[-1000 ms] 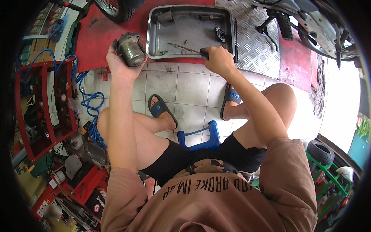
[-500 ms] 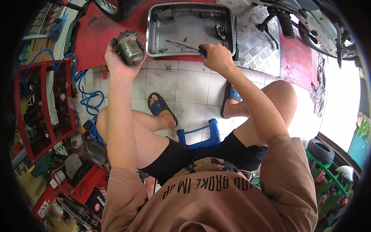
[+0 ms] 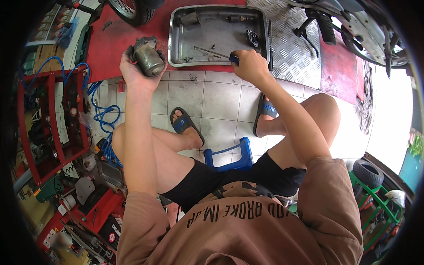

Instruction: The person disassembles and services a starter motor component by hand, unscrewing parts using a screwdriver and wiping internal elements.

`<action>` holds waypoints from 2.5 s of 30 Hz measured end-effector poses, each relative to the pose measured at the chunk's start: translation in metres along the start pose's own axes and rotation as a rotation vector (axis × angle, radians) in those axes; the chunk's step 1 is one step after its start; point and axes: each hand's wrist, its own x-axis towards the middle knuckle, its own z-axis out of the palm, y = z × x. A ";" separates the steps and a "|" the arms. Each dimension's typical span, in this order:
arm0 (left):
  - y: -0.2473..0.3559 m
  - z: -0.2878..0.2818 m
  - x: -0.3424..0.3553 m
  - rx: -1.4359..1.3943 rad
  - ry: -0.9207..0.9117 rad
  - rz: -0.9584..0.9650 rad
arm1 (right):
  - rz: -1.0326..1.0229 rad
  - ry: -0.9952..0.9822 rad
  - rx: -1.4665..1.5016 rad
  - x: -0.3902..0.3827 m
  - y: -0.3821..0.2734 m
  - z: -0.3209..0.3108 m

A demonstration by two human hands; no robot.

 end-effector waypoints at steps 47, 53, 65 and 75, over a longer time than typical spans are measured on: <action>-0.004 0.003 0.000 0.045 0.004 -0.010 | 0.082 -0.052 -0.070 -0.007 0.007 -0.016; -0.002 0.000 0.000 0.042 -0.003 -0.012 | 0.069 -0.055 -0.062 -0.006 0.006 -0.015; -0.003 0.001 0.000 0.026 0.010 -0.008 | 0.081 -0.039 -0.072 -0.004 0.010 -0.011; -0.004 -0.001 0.002 0.022 0.011 -0.008 | 0.091 -0.018 -0.091 -0.005 0.008 -0.015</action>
